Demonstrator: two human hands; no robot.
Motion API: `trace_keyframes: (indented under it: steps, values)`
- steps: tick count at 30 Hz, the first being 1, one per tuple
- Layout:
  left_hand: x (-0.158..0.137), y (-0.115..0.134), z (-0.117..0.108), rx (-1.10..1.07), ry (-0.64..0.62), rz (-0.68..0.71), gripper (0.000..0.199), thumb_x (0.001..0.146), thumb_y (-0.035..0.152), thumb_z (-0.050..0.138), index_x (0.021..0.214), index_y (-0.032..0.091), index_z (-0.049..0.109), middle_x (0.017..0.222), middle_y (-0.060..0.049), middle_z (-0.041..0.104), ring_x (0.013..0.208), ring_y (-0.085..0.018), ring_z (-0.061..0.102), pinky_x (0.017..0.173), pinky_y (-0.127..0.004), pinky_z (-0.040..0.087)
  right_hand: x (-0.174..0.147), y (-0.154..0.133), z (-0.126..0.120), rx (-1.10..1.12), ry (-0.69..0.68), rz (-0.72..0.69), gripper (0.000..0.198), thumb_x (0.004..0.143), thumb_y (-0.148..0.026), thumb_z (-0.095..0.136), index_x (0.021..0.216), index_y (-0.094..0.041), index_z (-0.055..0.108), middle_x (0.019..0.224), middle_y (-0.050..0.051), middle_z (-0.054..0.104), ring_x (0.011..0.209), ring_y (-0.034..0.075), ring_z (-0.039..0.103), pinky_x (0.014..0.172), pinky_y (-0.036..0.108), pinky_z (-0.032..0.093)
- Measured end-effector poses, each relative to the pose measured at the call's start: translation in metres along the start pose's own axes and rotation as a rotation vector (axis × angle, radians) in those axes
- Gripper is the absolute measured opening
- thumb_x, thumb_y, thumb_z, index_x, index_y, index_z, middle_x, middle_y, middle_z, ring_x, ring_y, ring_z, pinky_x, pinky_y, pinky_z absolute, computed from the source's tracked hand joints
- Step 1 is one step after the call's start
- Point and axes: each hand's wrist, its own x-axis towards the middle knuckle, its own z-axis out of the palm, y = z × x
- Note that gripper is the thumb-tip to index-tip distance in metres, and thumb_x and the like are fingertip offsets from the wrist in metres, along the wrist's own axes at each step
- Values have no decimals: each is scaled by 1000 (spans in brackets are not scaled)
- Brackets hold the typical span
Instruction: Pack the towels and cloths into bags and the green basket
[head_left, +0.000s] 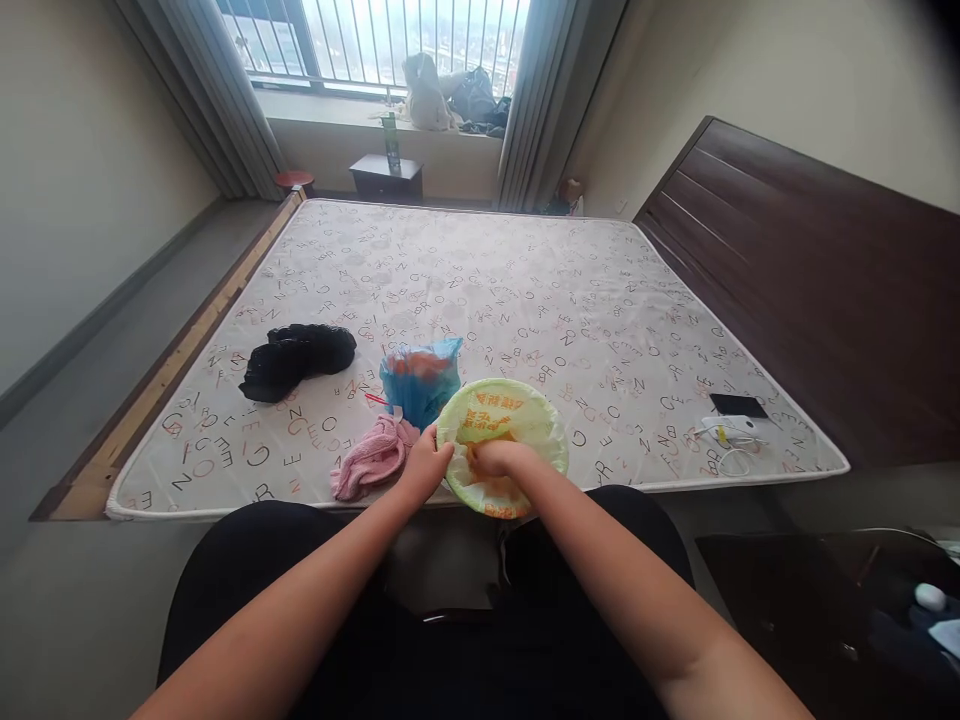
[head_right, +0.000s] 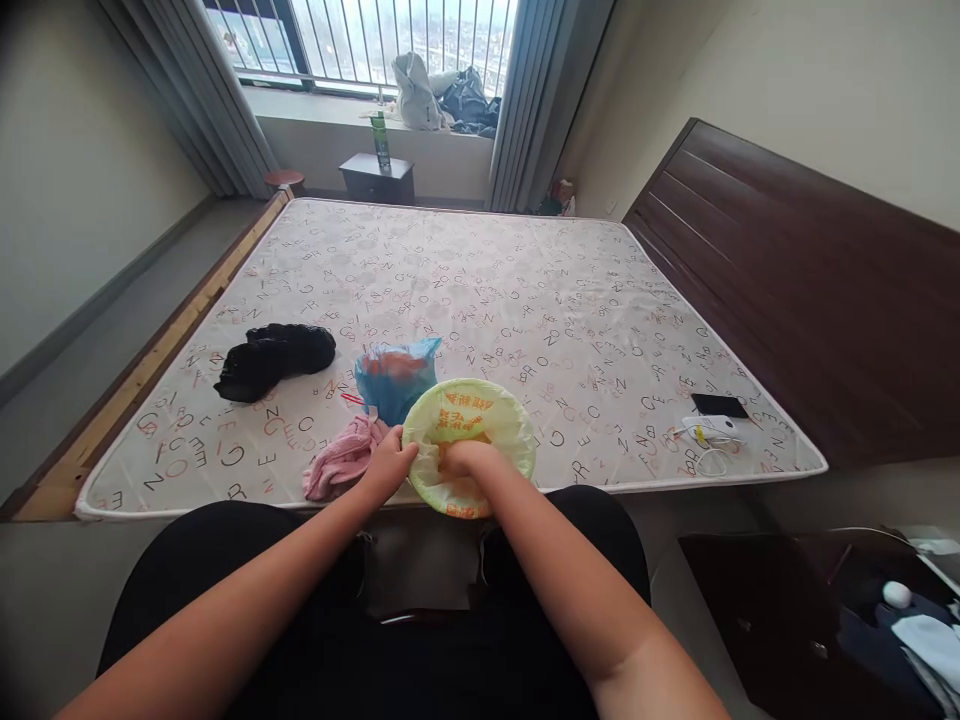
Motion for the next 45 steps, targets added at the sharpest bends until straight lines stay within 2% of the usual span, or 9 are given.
trace_keyframes:
  steps: [4, 9, 12, 18, 24, 30, 36, 41, 45]
  values:
    - [9, -8, -2, -47, 61, -59, 14, 76, 18, 57, 89, 18, 61, 85, -4, 68, 80, -20, 64, 73, -30, 49, -26, 10, -39, -33, 32, -68, 23, 98, -33, 53, 91, -19, 70, 91, 8, 73, 86, 21, 66, 84, 33, 50]
    - [23, -21, -12, -125, 179, -154, 12, 71, 19, 61, 83, 20, 61, 81, -7, 69, 73, -21, 65, 65, -30, 49, -52, 33, -59, 32, 725, -241, 31, 102, -28, 39, 111, -20, 67, 122, 10, 69, 128, 23, 55, 114, 41, 37]
    - [33, -27, -25, -135, 251, -175, 17, 72, 21, 57, 89, 19, 60, 86, -8, 70, 74, -22, 67, 63, -29, 50, -46, 51, -55, 22, 871, -122, 31, 97, -26, 48, 122, -19, 65, 143, 12, 57, 147, 27, 36, 124, 50, 22]
    - [40, -29, -48, -145, 364, -214, 24, 78, 29, 55, 99, 19, 59, 92, -8, 72, 78, -21, 69, 60, -25, 51, -15, 66, -28, 494, 596, 36, 79, 86, -32, 60, 158, -19, 30, 162, 15, 33, 145, 28, 41, 117, 44, 38]
    - [42, -15, -64, -127, 175, -324, 24, 77, 38, 66, 91, 20, 61, 71, -5, 67, 57, -19, 63, 51, -27, 49, 3, 52, -28, 778, 557, 102, 59, 95, -43, 45, 149, -22, 42, 140, 12, 59, 115, 23, 65, 103, 39, 48]
    - [65, -13, -124, -42, -76, -490, 43, 77, 60, 66, 84, 18, 59, 64, -3, 63, 49, -16, 59, 49, -28, 50, 8, 46, -34, 758, 569, 239, 49, 88, -38, 54, 132, -18, 54, 105, 6, 70, 91, 20, 66, 81, 30, 49]
    - [114, -49, -213, 402, 36, -521, 28, 81, 47, 58, 83, 19, 55, 75, -8, 68, 70, -24, 70, 63, -32, 54, 4, 40, -39, 591, 543, 332, 49, 78, -26, 57, 127, -21, 54, 89, 2, 67, 78, 21, 64, 67, 28, 45]
    - [128, -85, -268, 677, 134, -542, 16, 71, 29, 61, 62, 22, 49, 56, -6, 56, 93, -38, 67, 79, -42, 51, -3, 37, -51, 431, 602, 380, 49, 86, -31, 50, 134, -20, 50, 105, 10, 70, 94, 26, 67, 78, 33, 48]
    - [131, -118, -279, 775, 87, -476, 15, 69, 27, 64, 58, 21, 54, 55, -5, 58, 85, -34, 67, 79, -37, 50, 2, 38, -56, 366, 710, 335, 49, 91, -33, 49, 137, -18, 50, 133, 16, 60, 120, 28, 59, 98, 36, 47]
